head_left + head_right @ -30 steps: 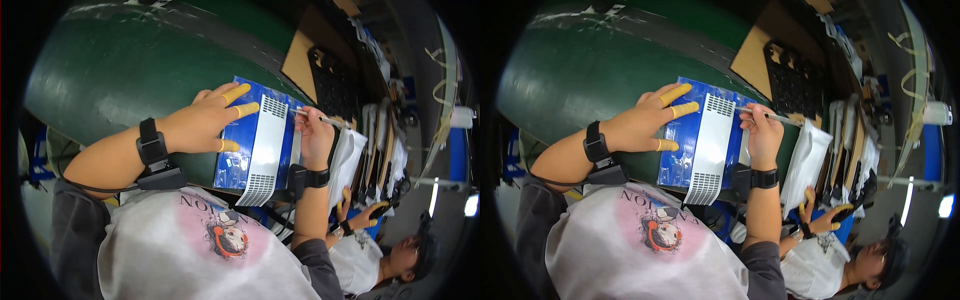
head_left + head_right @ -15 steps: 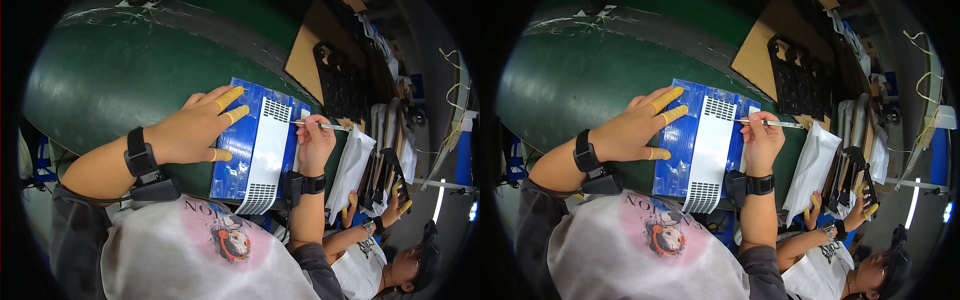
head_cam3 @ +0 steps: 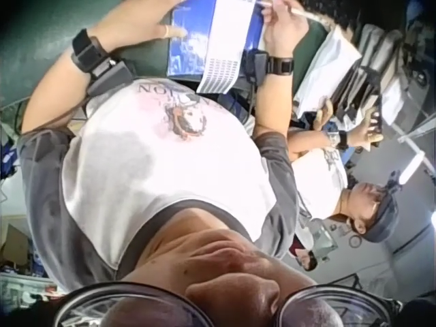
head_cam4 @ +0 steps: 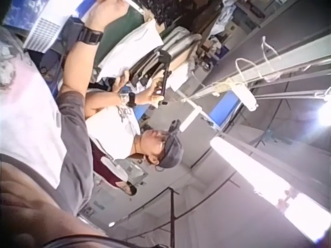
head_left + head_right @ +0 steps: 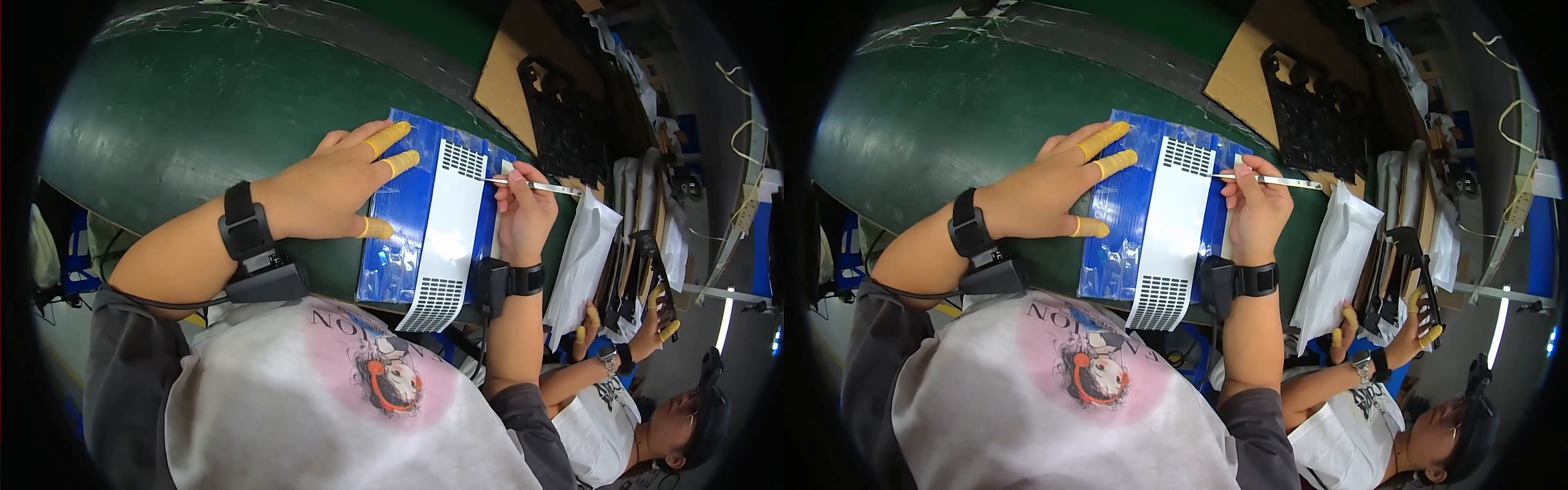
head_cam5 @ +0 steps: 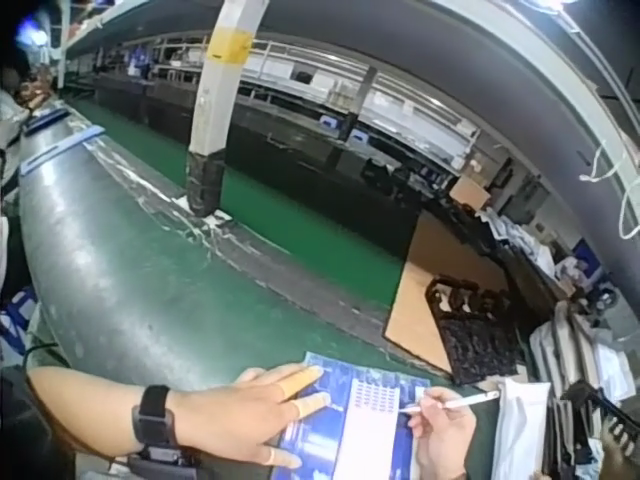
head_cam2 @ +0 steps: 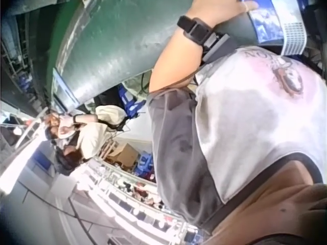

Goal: Using a metal tool to clean or adjust small features on black plastic components at a factory workbench.

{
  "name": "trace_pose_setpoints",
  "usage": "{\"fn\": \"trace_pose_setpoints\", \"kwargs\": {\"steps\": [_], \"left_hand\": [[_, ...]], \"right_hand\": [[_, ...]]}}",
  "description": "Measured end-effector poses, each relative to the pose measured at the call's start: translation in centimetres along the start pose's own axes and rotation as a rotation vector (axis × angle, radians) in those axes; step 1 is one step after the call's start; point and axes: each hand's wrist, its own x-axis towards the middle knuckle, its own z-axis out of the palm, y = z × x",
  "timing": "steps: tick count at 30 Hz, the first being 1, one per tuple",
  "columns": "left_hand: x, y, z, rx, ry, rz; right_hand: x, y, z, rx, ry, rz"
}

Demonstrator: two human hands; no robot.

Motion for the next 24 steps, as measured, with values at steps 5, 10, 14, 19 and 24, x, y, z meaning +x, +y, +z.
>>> {"fn": "trace_pose_setpoints", "kwargs": {"steps": [5, 10, 14, 19, 24], "left_hand": [[1.0, 0.6, -1.7, -0.293, -0.060, -0.092], [10.5, 2.1, -3.4, -0.373, 0.106, -0.095], [22.1, 4.0, -0.6, -0.383, 0.037, -0.529], [28.1, 5.1, 3.6, 0.329, -0.183, -0.307], [25.9, 1.2, -2.2, 0.000, 0.117, -0.497]], "right_hand": [[0.1, -0.8, -2.1, 0.224, 0.045, -0.003], [1.5, -2.2, -5.4, 0.532, 0.135, -0.202], [2.0, -2.8, -7.3, 0.672, 0.170, -0.322], [2.5, -2.9, -8.4, 0.811, 0.012, -0.252], [1.8, -2.7, -6.9, 0.836, -0.112, -0.161]]}}
